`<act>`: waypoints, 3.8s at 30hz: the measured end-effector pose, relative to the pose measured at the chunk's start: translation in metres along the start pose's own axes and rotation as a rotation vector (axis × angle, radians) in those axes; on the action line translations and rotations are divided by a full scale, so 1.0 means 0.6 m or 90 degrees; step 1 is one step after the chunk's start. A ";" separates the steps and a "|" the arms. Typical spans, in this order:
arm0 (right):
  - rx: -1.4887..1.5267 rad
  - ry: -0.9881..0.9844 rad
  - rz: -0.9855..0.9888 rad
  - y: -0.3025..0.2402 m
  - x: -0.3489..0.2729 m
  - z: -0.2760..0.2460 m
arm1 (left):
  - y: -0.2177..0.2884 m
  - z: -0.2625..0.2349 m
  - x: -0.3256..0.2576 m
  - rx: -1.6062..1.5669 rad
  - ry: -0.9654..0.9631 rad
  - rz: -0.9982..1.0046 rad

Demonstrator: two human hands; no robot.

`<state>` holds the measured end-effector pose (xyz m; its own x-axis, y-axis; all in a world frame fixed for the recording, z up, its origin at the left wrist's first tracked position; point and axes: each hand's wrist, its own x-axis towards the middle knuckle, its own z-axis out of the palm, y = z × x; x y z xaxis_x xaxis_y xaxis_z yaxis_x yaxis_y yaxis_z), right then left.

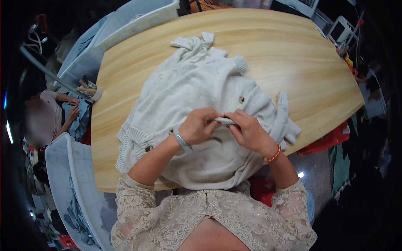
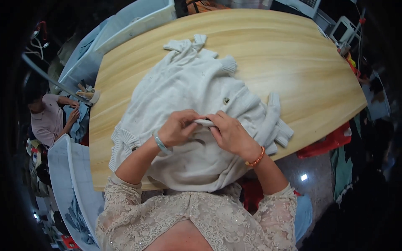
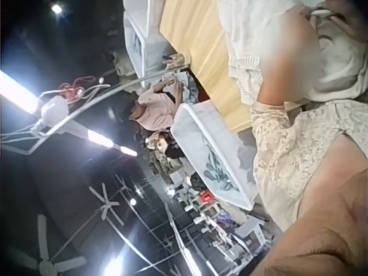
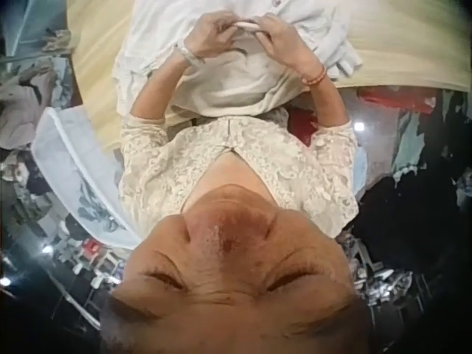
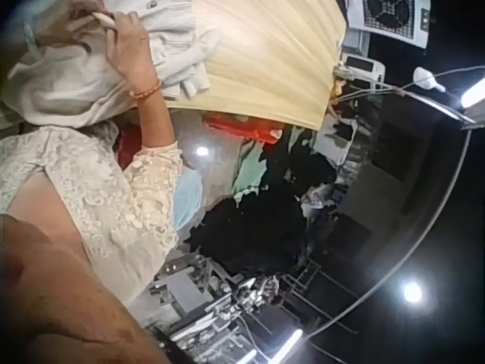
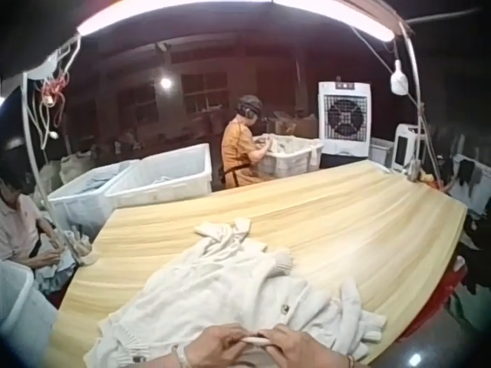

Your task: Trimming loose threads from a knitted sweater using scissors and checking the buttons.

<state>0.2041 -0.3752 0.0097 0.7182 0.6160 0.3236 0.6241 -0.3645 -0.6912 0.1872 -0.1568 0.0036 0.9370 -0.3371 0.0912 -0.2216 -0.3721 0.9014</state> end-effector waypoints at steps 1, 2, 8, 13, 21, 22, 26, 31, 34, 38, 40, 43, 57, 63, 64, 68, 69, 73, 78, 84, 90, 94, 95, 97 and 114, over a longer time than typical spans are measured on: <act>0.011 -0.010 -0.004 0.000 0.002 -0.005 | -0.002 -0.002 0.003 -0.071 -0.007 -0.027; 0.015 0.017 -0.011 0.002 0.001 -0.001 | -0.004 -0.004 0.005 -0.141 -0.014 -0.055; -0.050 0.089 -0.014 0.011 -0.009 0.016 | -0.009 -0.015 0.014 -0.147 -0.083 -0.091; 0.016 0.056 -0.070 0.006 -0.016 0.010 | -0.011 -0.010 0.003 -0.154 -0.066 -0.046; -0.240 -0.007 0.046 0.005 -0.070 -0.051 | 0.034 -0.030 -0.025 0.227 -0.013 -0.075; -0.256 -0.012 0.064 0.008 -0.079 -0.058 | 0.034 -0.031 -0.024 0.275 0.012 -0.069; -0.261 0.021 0.045 0.017 -0.088 -0.040 | 0.052 -0.016 -0.001 0.538 0.067 0.231; -0.194 0.065 0.041 0.018 -0.078 -0.039 | 0.061 0.066 0.082 0.298 0.041 0.111; -0.169 0.076 0.031 0.021 -0.075 -0.031 | 0.028 0.079 0.120 0.392 0.056 0.149; -0.139 0.100 0.064 0.022 -0.089 -0.037 | 0.040 0.080 0.130 0.267 -0.053 0.016; -0.118 0.148 0.019 0.038 -0.091 -0.029 | 0.049 0.084 0.132 0.177 -0.105 -0.039; -0.101 0.189 -0.013 0.047 -0.073 0.000 | 0.019 0.071 0.117 -0.125 -0.091 -0.174; -0.142 0.127 0.067 0.041 -0.091 0.004 | 0.047 0.047 0.040 -0.044 -0.151 -0.053; -0.083 0.100 0.030 0.050 -0.090 0.000 | 0.016 0.059 0.036 0.021 -0.057 0.009; -0.094 0.109 0.001 0.051 -0.091 -0.001 | 0.018 0.060 0.037 0.020 -0.046 0.013; -0.076 0.127 -0.006 0.051 -0.093 -0.002 | 0.023 0.065 0.035 0.015 -0.045 0.032; -0.084 0.128 -0.005 0.051 -0.092 0.000 | 0.021 0.064 0.035 -0.001 -0.048 0.035; -0.088 0.117 -0.038 0.049 -0.097 -0.004 | 0.020 0.058 0.034 -0.030 -0.082 0.028; -0.029 0.097 -0.102 0.050 -0.100 -0.014 | 0.022 0.056 0.027 -0.029 -0.103 0.021; 0.019 0.077 -0.181 0.049 -0.085 -0.006 | 0.034 0.059 0.033 0.098 -0.102 0.046; -0.159 0.043 0.061 0.037 -0.120 -0.069 | 0.054 0.058 0.037 0.082 -0.100 -0.094; -0.227 0.045 0.126 0.049 -0.142 -0.083 | 0.035 0.058 0.027 0.216 -0.033 -0.076; -0.223 0.044 0.123 0.052 -0.144 -0.087 | 0.037 0.060 0.027 0.261 -0.006 -0.006; -0.257 0.039 0.161 0.053 -0.150 -0.097 | 0.063 0.063 0.042 0.332 0.028 0.130; -0.262 0.145 0.090 0.101 -0.145 -0.077 | 0.062 0.148 0.183 0.351 -0.160 -0.011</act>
<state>0.1936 -0.4832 -0.0307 0.8252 0.3885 0.4100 0.5521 -0.7081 -0.4402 0.2578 -0.2842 0.0095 0.8639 -0.4963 -0.0853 -0.3774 -0.7502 0.5429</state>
